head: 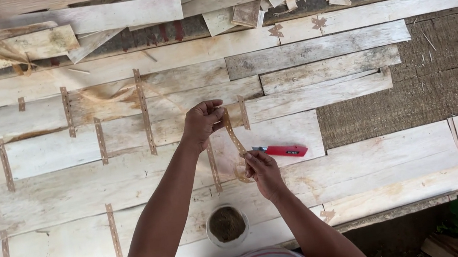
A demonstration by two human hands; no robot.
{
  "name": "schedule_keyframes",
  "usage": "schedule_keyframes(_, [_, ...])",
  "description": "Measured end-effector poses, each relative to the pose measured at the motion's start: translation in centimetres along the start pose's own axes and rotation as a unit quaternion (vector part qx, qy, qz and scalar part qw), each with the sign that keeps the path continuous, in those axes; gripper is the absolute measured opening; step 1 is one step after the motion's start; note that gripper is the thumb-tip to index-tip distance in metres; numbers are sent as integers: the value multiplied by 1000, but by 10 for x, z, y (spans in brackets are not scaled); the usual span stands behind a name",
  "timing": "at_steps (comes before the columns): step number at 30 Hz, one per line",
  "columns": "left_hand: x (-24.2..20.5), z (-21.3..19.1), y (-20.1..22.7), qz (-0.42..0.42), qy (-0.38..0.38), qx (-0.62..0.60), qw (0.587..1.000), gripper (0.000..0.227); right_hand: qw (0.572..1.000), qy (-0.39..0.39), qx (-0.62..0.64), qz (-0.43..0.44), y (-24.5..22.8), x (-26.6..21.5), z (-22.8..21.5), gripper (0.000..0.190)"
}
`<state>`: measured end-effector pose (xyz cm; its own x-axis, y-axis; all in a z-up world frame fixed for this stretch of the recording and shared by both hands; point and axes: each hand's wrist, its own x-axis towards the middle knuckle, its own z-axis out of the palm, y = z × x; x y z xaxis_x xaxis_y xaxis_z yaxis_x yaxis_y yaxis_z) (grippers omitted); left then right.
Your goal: The person applies a brown paste from a small container onto thin strips of material and places them onto a wooden surface. They use a red utility knife to spread and smooth the paste along the strips. The person repeats this process across multiple sections of the wooden surface.
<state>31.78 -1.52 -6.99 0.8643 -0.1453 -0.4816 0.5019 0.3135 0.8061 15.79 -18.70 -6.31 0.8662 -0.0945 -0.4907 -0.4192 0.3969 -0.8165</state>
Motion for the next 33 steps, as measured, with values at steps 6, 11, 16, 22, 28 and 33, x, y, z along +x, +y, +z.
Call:
schedule_keyframes(6, [63, 2, 26, 35, -8, 157, 987, 14, 996, 65, -57, 8, -20, 43, 21, 19])
schedule_keyframes(11, [127, 9, 42, 109, -10, 375, 921, 10, 993, 93, -67, 11, -13, 109, 28, 21])
schedule_keyframes(16, [163, 27, 66, 152, 16, 463, 873, 6, 988, 114, -104, 31, -17, 163, 33, 22])
schedule_keyframes(22, [202, 31, 53, 101, 68, 583, 803, 7, 971, 142, -189, 40, -37, 187, 40, 22])
schedule_keyframes(28, [216, 34, 39, 91, 105, 602, 786, 8, 972, 141, -180, 45, -45, 195, 46, 24])
schedule_keyframes(33, [221, 36, 31, 102, 141, 617, 767, 10, 972, 141, -185, 43, -51, 196, 48, 21])
